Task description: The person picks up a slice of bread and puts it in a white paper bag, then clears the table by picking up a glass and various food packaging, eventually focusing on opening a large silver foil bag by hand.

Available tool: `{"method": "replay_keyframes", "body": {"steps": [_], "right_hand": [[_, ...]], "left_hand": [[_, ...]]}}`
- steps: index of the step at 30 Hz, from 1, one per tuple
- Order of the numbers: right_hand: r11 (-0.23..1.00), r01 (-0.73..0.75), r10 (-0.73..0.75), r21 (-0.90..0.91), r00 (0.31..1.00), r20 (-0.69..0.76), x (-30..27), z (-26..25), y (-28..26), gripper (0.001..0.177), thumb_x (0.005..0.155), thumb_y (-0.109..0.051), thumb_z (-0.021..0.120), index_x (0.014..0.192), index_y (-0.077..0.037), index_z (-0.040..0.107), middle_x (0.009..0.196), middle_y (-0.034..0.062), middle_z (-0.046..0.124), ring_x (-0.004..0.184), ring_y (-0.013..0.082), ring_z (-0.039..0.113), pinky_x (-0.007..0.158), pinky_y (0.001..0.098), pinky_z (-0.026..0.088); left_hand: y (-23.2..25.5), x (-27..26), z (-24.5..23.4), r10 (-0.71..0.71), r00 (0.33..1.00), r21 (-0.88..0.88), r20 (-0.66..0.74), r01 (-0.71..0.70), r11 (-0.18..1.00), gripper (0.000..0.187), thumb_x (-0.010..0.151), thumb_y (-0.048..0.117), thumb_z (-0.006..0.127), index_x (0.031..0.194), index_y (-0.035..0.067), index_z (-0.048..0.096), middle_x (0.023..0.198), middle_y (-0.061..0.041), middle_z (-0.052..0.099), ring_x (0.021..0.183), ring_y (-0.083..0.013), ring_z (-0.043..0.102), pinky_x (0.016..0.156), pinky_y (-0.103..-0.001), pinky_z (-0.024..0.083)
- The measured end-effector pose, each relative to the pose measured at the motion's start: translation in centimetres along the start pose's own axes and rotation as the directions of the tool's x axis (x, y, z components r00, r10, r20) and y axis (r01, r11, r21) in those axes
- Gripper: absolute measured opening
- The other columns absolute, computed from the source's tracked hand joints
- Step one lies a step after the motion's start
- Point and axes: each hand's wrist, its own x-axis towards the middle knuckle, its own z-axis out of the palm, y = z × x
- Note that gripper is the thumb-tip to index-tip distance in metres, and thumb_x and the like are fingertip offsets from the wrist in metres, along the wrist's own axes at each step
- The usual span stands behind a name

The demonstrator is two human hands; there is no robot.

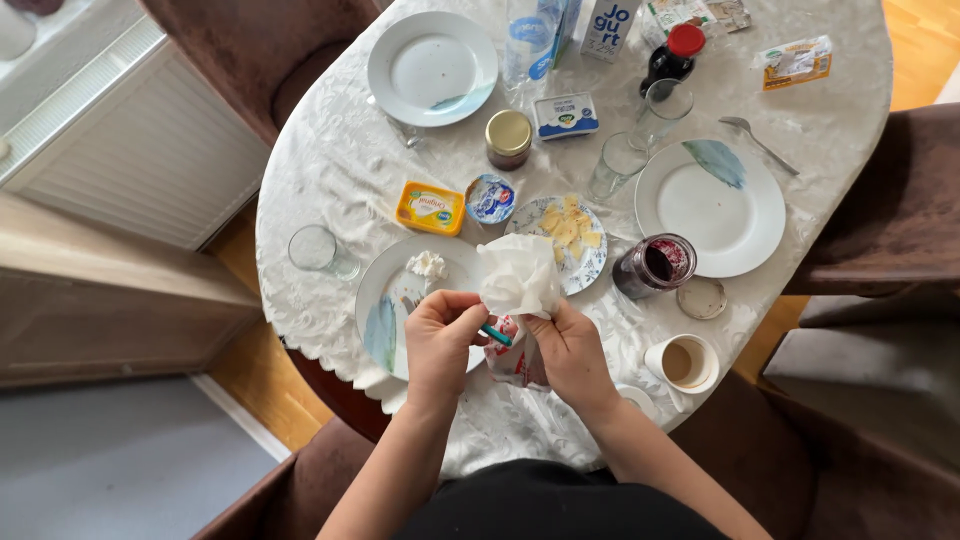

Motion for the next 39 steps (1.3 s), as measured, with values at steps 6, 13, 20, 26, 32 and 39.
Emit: {"method": "replay_keyframes", "body": {"steps": [6, 13, 20, 26, 32, 39], "right_hand": [[0.979, 0.131, -0.132, -0.156, 0.991, 0.004, -1.1, -0.5, 1.2, 0.018, 0.098, -0.021, 0.067, 0.091, -0.006, 0.072, 0.087, 0.0165, 0.068, 0.094, 0.0361, 0.067, 0.094, 0.0457, 0.049], [0.933, 0.223, -0.204, -0.284, 0.974, 0.093, -1.1, -1.4, 0.1, 0.034, 0.095, -0.02, 0.066, 0.062, -0.011, 0.067, 0.076, -0.0012, 0.053, 0.077, 0.018, 0.054, 0.084, 0.0272, 0.047], [0.953, -0.014, 0.003, -0.302, 0.999, -0.037, -0.5, -2.2, 0.5, 0.034, 0.077, -0.015, 0.083, 0.051, -0.008, 0.061, 0.045, 0.0008, 0.049, 0.047, 0.0091, 0.045, 0.048, 0.0235, 0.043], [0.914, -0.238, 0.247, -0.329, 0.969, -0.014, -1.6, -2.2, -3.4, 0.022, 0.073, -0.019, 0.086, 0.062, -0.009, 0.07, 0.046, 0.0036, 0.06, 0.047, 0.0112, 0.055, 0.049, 0.0259, 0.048], [0.904, -0.083, 0.088, -0.42, 0.996, -0.007, -3.2, -2.4, -0.9, 0.021, 0.077, -0.012, 0.079, 0.06, -0.009, 0.067, 0.049, 0.0038, 0.066, 0.051, 0.0167, 0.064, 0.053, 0.0281, 0.053], [0.382, 0.608, -0.711, -0.696, 0.674, 0.198, -4.4, -1.6, -1.4, 0.014, 0.084, -0.01, 0.07, 0.097, -0.013, 0.075, 0.091, 0.0003, 0.07, 0.081, 0.0221, 0.069, 0.079, 0.0349, 0.052]], "left_hand": [[-2.5, -1.8, 0.2, 0.087, 0.996, 0.008, -0.018, -0.087, 0.996, 0.015, 0.073, -0.001, 0.081, 0.086, -0.006, 0.075, 0.064, -0.016, 0.068, 0.057, -0.0164, 0.064, 0.052, -0.03, 0.06], [-0.4, -6.7, 0.8, 0.245, 0.969, -0.072, -0.021, -0.246, 0.967, 0.003, 0.085, -0.001, 0.072, 0.086, -0.001, 0.075, 0.069, -0.01, 0.07, 0.07, -0.0114, 0.062, 0.062, -0.032, 0.059], [-2.1, -6.9, -1.1, 0.221, 0.96, -0.004, 0.175, -0.223, 0.975, 0.036, 0.073, 0.002, 0.091, 0.106, 0.001, 0.077, 0.079, -0.008, 0.071, 0.07, -0.0109, 0.063, 0.064, -0.028, 0.062], [-5.1, -5.1, -2.8, 0.404, 0.852, 0.214, 0.334, -0.486, 0.847, 0.034, 0.073, 0.023, 0.094, 0.103, 0.013, 0.081, 0.091, -0.001, 0.077, 0.101, -0.0132, 0.067, 0.117, -0.044, 0.027], [-7.3, -5.0, -1.4, 0.55, 0.669, 0.171, 0.5, -0.698, 0.695, 0.026, 0.09, 0.017, 0.078, 0.115, 0.008, 0.075, 0.11, -0.007, 0.078, 0.118, -0.025, 0.069, 0.118, -0.058, 0.026], [-7.0, -5.4, 0.6, 0.544, 0.72, -0.07, 0.43, -0.575, 0.815, 0.032, 0.1, 0.015, 0.057, 0.126, -0.002, 0.066, 0.118, -0.022, 0.069, 0.12, -0.0365, 0.064, 0.11, -0.055, 0.041]]}}
